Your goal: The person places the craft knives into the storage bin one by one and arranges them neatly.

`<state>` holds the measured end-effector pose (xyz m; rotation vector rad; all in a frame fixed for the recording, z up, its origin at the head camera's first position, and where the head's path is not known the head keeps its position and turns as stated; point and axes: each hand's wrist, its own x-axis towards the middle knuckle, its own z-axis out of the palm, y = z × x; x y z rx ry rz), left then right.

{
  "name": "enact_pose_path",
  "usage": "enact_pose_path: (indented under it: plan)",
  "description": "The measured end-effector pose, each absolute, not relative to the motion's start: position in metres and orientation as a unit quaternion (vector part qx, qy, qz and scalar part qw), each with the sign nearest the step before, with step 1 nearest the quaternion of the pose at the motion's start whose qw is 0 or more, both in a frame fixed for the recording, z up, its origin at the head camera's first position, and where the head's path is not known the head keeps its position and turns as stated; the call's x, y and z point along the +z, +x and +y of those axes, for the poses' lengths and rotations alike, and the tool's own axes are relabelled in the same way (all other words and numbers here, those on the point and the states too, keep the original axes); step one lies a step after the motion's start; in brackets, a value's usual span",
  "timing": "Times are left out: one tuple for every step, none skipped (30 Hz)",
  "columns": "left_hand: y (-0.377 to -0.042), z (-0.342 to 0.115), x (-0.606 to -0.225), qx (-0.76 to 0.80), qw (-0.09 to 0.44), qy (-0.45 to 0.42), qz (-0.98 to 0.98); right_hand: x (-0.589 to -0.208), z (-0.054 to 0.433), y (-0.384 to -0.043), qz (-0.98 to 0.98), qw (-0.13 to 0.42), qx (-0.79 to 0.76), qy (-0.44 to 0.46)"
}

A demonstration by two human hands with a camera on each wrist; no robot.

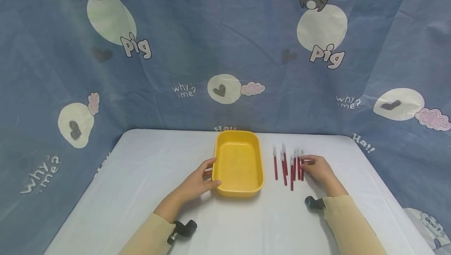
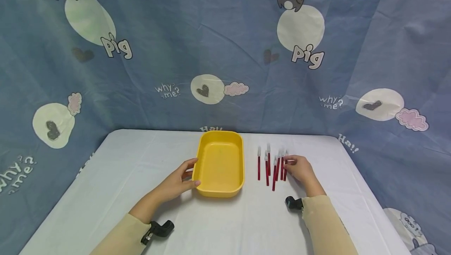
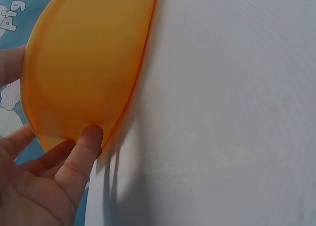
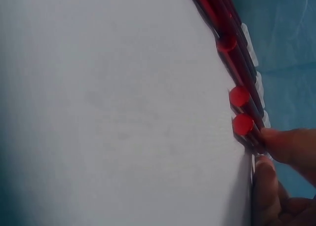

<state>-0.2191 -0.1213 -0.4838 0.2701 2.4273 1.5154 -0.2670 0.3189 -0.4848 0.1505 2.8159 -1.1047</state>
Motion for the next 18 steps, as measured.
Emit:
enact_pose_path:
  plan:
    - [-0.2192,-0.1212,-0.4841,0.522,0.133,0.093,0.837,-0.4842,0.3188,-0.2672,0.928,0.058,-0.365,0.053]
    - [-0.2191,-0.1211,-0.4844,0.522,0.134,0.093,0.837,-0.4834,0.3187,-0.2675,0.927,0.06,-0.365,0.055]
    - [-0.2188,-0.1211,-0.4844,0.523,0.134,0.093,0.837,-0.4823,0.3184,-0.2674,0.927,0.061,-0.364,0.056]
    - [-0.2187,-0.1211,-0.4843,0.524,0.134,0.092,0.836,-0.4813,0.3181,-0.2676,0.928,0.062,-0.363,0.058]
    - [-0.2185,-0.121,-0.4843,0.524,0.135,0.091,0.836,-0.4804,0.3177,-0.2678,0.928,0.063,-0.362,0.061]
    - [-0.2185,-0.121,-0.4843,0.525,0.135,0.091,0.836,-0.4801,0.3176,-0.2682,0.929,0.063,-0.36,0.063]
    - [-0.2181,-0.121,-0.4841,0.525,0.135,0.091,0.835,-0.4801,0.3177,-0.2684,0.929,0.061,-0.359,0.064]
    - [-0.2178,-0.1212,-0.4836,0.527,0.135,0.092,0.834,-0.4799,0.318,-0.2686,0.929,0.06,-0.359,0.064]
    - [-0.2176,-0.1215,-0.4833,0.528,0.135,0.093,0.834,-0.4802,0.3182,-0.2687,0.929,0.059,-0.36,0.067]
    - [-0.2179,-0.1217,-0.4836,0.528,0.135,0.095,0.833,-0.4808,0.3185,-0.269,0.928,0.058,-0.361,0.068]
    - [-0.2181,-0.122,-0.484,0.528,0.135,0.096,0.833,-0.4815,0.3191,-0.2694,0.927,0.058,-0.365,0.069]
    - [-0.2184,-0.1223,-0.4842,0.529,0.134,0.098,0.832,-0.4825,0.3199,-0.27,0.925,0.057,-0.369,0.07]
    - [-0.2184,-0.1227,-0.4844,0.53,0.133,0.1,0.831,-0.4835,0.3206,-0.2704,0.923,0.057,-0.373,0.073]
    - [-0.2185,-0.123,-0.4847,0.532,0.133,0.102,0.83,-0.4846,0.3214,-0.2706,0.921,0.057,-0.377,0.073]
    - [-0.2186,-0.1234,-0.4852,0.533,0.133,0.104,0.829,-0.4858,0.3227,-0.2708,0.919,0.057,-0.383,0.072]
    - [-0.2187,-0.1237,-0.4855,0.534,0.133,0.106,0.828,-0.4868,0.3235,-0.2709,0.917,0.057,-0.388,0.073]
    - [-0.2189,-0.1239,-0.4857,0.536,0.134,0.108,0.827,-0.4878,0.3245,-0.2711,0.914,0.057,-0.396,0.074]
    - [-0.219,-0.1241,-0.4858,0.537,0.134,0.111,0.825,-0.4888,0.3253,-0.271,0.911,0.056,-0.402,0.076]
